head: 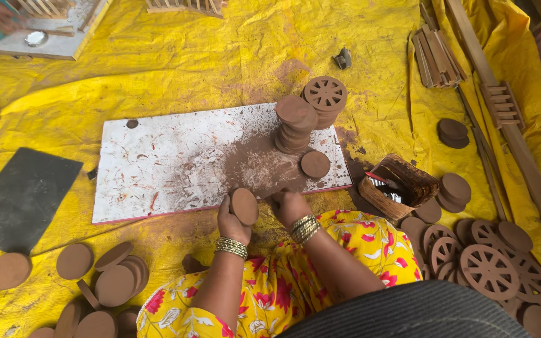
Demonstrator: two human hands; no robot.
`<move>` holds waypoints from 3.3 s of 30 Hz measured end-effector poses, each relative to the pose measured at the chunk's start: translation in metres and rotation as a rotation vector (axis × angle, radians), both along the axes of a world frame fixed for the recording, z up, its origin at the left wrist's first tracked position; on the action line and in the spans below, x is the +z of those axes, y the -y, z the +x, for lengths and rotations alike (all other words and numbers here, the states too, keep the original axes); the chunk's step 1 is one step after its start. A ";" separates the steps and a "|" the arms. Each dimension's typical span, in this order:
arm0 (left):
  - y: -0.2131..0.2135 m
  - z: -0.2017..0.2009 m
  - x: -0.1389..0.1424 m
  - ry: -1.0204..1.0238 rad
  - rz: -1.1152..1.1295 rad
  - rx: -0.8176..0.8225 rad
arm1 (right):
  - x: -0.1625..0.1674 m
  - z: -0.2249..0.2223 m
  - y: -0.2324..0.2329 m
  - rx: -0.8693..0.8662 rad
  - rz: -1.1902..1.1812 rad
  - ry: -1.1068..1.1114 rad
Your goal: The person sits on the floor and smooths the edges of round clay discs by hand, rubbing each disc between the palms and fingers. Finished discs are stacked on a white board alongside wheel-shaped clay pieces, with more discs spread on the tarp around them.
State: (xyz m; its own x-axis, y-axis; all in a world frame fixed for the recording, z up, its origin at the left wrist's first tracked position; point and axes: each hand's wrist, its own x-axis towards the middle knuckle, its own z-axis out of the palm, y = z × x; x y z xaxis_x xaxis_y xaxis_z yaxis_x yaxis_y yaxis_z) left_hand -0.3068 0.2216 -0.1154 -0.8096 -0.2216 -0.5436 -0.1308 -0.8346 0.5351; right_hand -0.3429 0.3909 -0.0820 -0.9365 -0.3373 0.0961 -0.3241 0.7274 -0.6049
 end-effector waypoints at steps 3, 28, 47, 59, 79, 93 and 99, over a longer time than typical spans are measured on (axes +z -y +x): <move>0.002 -0.001 -0.004 -0.137 -0.062 0.009 | 0.004 0.012 -0.001 0.312 -0.365 0.175; -0.023 0.018 0.036 -0.029 0.087 -0.100 | 0.009 0.013 -0.023 -0.288 -0.401 0.349; 0.211 0.384 0.029 -0.119 0.120 1.010 | -0.022 0.031 0.011 0.230 0.284 0.045; 0.200 0.408 -0.032 0.006 0.153 0.873 | 0.004 0.128 0.145 0.546 -0.741 0.222; 0.195 0.368 0.018 0.217 -0.092 0.673 | 0.018 0.024 -0.043 0.187 -0.003 -0.085; -0.011 0.028 0.048 -0.037 -0.685 -0.383 | 0.018 -0.083 -0.101 -0.441 -0.053 0.211; -0.086 -0.099 0.006 0.107 -1.153 -0.651 | 0.033 -0.080 -0.089 -0.364 -0.109 0.074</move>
